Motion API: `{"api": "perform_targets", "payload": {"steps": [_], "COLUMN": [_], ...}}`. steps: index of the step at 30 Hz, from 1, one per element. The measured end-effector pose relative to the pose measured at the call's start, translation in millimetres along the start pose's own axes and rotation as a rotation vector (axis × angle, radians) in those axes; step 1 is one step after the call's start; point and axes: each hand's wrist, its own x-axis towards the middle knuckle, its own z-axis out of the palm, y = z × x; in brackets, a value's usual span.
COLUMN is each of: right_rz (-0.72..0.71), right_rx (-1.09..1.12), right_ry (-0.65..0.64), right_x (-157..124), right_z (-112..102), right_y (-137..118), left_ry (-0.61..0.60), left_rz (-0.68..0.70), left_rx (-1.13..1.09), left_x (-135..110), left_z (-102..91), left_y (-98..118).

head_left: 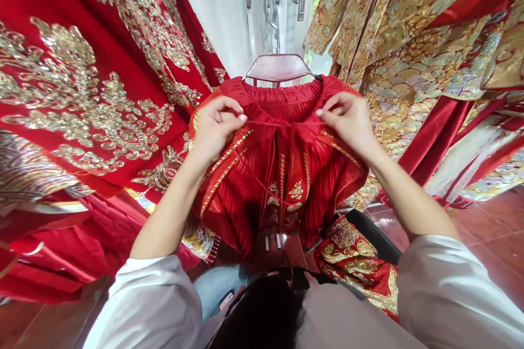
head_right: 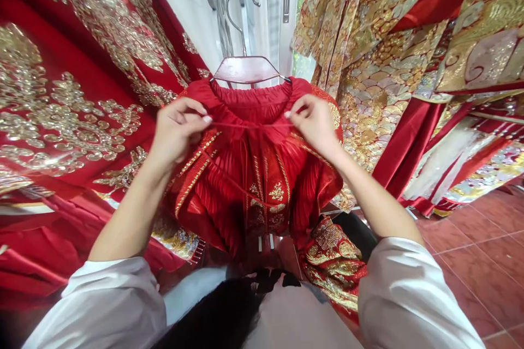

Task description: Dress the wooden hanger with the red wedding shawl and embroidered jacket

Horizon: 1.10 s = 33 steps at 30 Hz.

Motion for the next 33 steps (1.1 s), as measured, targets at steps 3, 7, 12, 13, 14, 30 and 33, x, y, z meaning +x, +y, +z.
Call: {"api": "perform_targets", "payload": {"steps": [3, 7, 12, 13, 14, 30, 33], "right_rz": [-0.039, -0.023, 0.039, 0.051, 0.058, -0.472, -0.569], "right_rx": [-0.06, -0.037, 0.133, 0.174, 0.209, -0.26, -0.378], "right_ry": [0.042, -0.311, -0.635, -0.639, -0.636, -0.213, -0.207], "right_x": [20, 24, 11, 10, 8, 14, 14], "right_z": [-25, -30, -20, -18, -14, 52, 57], "right_y": [10, 9, -9, -12, -15, 5, 13], "left_ry": [0.05, -0.068, 0.204, 0.26, 0.298, 0.061, 0.065], "left_rz": [0.044, 0.139, 0.292, 0.302, 0.305, 0.238, 0.22], "left_rx": [-0.016, 0.159, 0.696, 0.696, 0.667, 0.19, 0.26], "left_x": [13, 6, -5, -3, 2, 21, 17], "left_z": [-18.4, -17.9, 0.3, 5.2, 10.7, 69.3, 68.4], "left_y": [1, 10, 20, 19, 17, -7, -8]}}
